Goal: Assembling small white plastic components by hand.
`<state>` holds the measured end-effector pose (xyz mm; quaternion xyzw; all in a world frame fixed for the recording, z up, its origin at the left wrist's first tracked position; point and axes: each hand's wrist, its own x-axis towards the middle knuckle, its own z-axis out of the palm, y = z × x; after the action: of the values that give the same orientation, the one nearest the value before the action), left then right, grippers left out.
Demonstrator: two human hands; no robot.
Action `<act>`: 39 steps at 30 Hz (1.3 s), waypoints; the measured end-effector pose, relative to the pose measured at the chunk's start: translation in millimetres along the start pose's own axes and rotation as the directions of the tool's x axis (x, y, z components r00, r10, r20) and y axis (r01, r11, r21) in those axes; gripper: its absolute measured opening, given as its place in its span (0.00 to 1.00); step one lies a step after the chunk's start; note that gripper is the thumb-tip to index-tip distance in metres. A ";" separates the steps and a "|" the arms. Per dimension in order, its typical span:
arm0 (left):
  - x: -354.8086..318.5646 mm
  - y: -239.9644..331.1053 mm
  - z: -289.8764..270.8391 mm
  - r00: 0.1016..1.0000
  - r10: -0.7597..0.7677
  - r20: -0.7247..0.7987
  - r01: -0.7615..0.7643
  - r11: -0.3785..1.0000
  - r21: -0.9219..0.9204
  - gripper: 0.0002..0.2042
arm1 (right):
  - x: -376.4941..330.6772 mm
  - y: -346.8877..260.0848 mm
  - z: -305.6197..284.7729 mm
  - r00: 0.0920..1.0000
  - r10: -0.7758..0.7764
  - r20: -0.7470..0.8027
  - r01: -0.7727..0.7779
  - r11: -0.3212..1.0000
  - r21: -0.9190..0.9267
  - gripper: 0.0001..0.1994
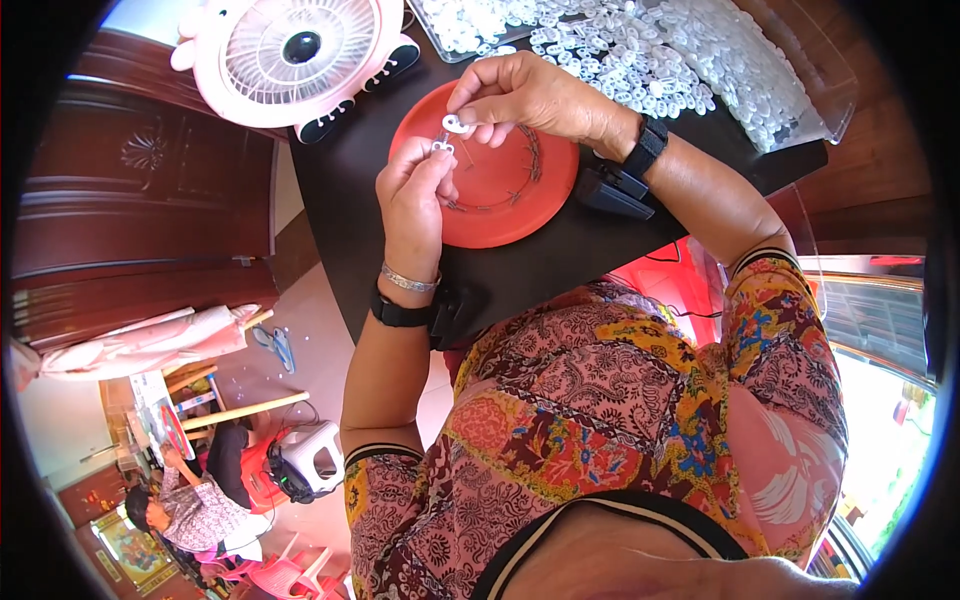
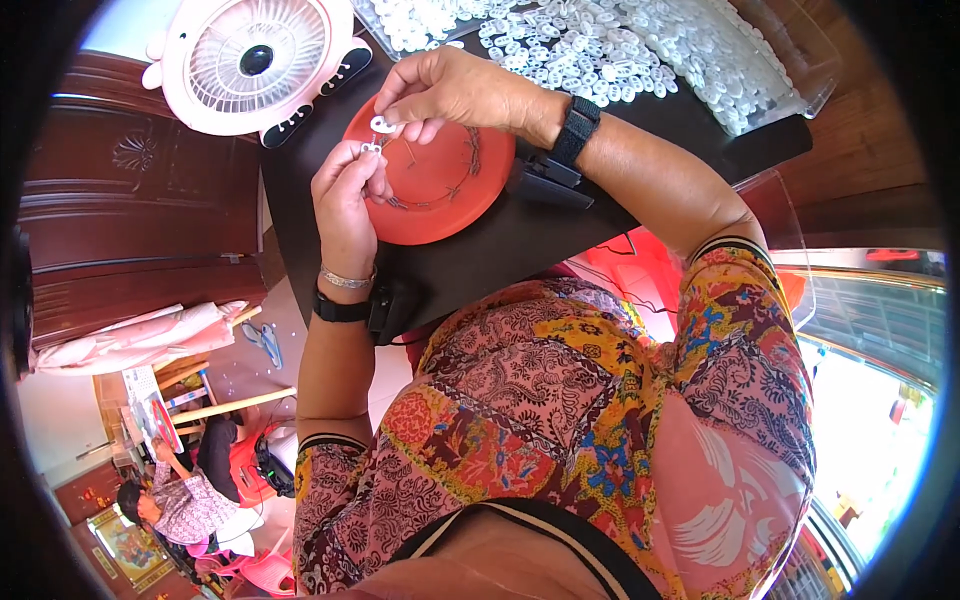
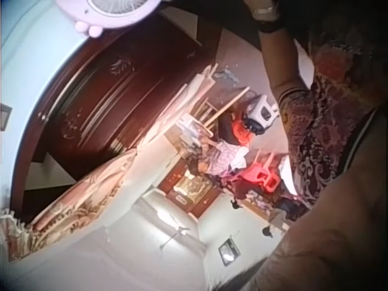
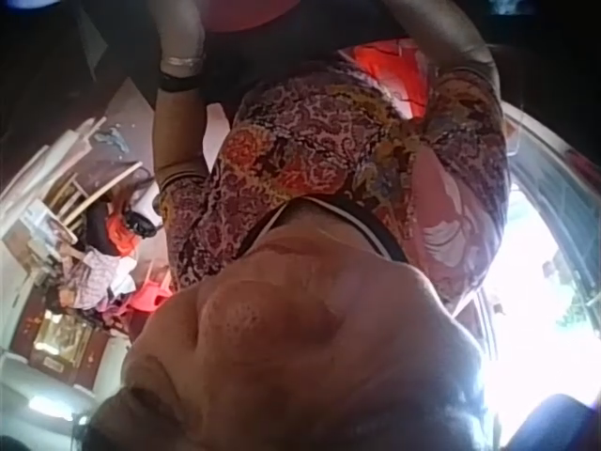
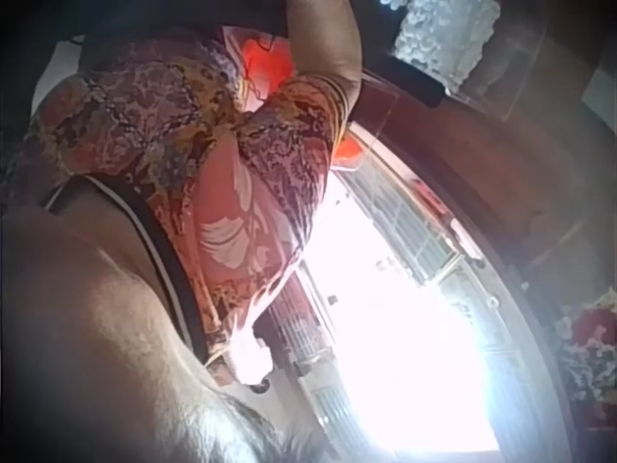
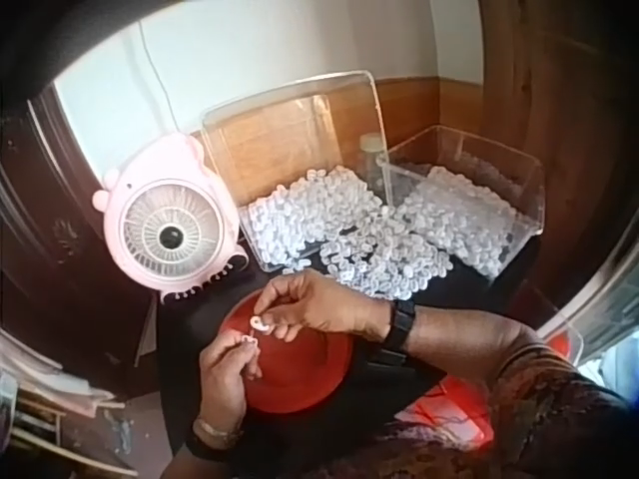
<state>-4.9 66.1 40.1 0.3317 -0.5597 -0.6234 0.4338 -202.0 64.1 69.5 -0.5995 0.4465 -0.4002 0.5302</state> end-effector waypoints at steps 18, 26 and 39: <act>-3.1 1.5 -1.8 1.000 -0.008 0.005 0.008 1.000 0.029 0.07 | -4.0 -4.2 9.5 0.990 -0.142 0.021 0.143 0.983 -0.117 0.07; -5.5 5.2 -2.0 1.000 0.012 0.012 -0.013 0.998 0.059 0.07 | -5.0 -9.4 11.1 0.993 -0.115 0.032 0.118 0.986 -0.118 0.07; -6.9 6.0 0.1 1.000 0.026 -0.002 -0.026 0.994 0.108 0.08 | -5.3 -6.3 11.2 0.987 -0.152 0.047 0.157 0.981 -0.118 0.07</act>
<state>-1.2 72.4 45.5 0.3484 -0.5962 -0.5859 0.4243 -192.1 72.6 74.5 -0.6710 0.4121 -0.4008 0.4683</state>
